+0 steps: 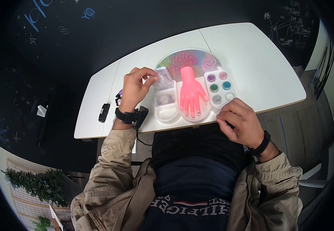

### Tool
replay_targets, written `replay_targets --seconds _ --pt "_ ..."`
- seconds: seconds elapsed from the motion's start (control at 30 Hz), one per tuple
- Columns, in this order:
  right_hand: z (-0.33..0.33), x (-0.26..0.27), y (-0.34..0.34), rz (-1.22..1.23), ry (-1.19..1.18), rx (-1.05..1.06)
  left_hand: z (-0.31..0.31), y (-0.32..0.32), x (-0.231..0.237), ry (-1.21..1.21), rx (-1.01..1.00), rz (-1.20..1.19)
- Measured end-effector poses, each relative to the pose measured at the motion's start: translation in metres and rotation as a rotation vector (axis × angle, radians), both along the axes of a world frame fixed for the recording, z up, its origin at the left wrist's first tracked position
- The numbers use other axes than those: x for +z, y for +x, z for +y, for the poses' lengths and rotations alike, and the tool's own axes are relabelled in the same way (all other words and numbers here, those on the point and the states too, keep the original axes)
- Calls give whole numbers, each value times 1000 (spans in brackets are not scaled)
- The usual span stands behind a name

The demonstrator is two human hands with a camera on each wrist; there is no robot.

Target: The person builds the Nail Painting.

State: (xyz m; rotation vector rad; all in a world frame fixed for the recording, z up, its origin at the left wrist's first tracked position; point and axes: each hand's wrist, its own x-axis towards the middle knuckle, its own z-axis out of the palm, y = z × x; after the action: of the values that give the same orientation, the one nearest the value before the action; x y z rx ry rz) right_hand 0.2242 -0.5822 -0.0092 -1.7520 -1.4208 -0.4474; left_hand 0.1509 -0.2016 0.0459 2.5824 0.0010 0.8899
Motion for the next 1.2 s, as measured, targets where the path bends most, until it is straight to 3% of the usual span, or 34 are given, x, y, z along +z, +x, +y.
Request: replay_targets --seconds 0.3,0.5,0.7,0.9,1.03,1.07,1.17,1.2 --pt "1 0 0 -2 8 -2 -2 8 -18 225 -81 -2" --pt "1 1 0 -6 9 -3 -2 7 -23 256 -24 55" --pt "1 0 0 -4 3 -2 9 1 -7 121 -54 100" --pt "1 1 0 -11 9 2 50 -11 17 -7 139 54" --pt "1 1 0 -4 7 3 95 -13 -6 34 306 131" --pt "1 0 0 -4 7 5 91 -14 1 -9 319 207" --pt "1 -1 1 -5 5 7 124 -7 -44 64 423 336" --pt "1 -1 1 -6 3 6 130 -2 -49 42 471 506"
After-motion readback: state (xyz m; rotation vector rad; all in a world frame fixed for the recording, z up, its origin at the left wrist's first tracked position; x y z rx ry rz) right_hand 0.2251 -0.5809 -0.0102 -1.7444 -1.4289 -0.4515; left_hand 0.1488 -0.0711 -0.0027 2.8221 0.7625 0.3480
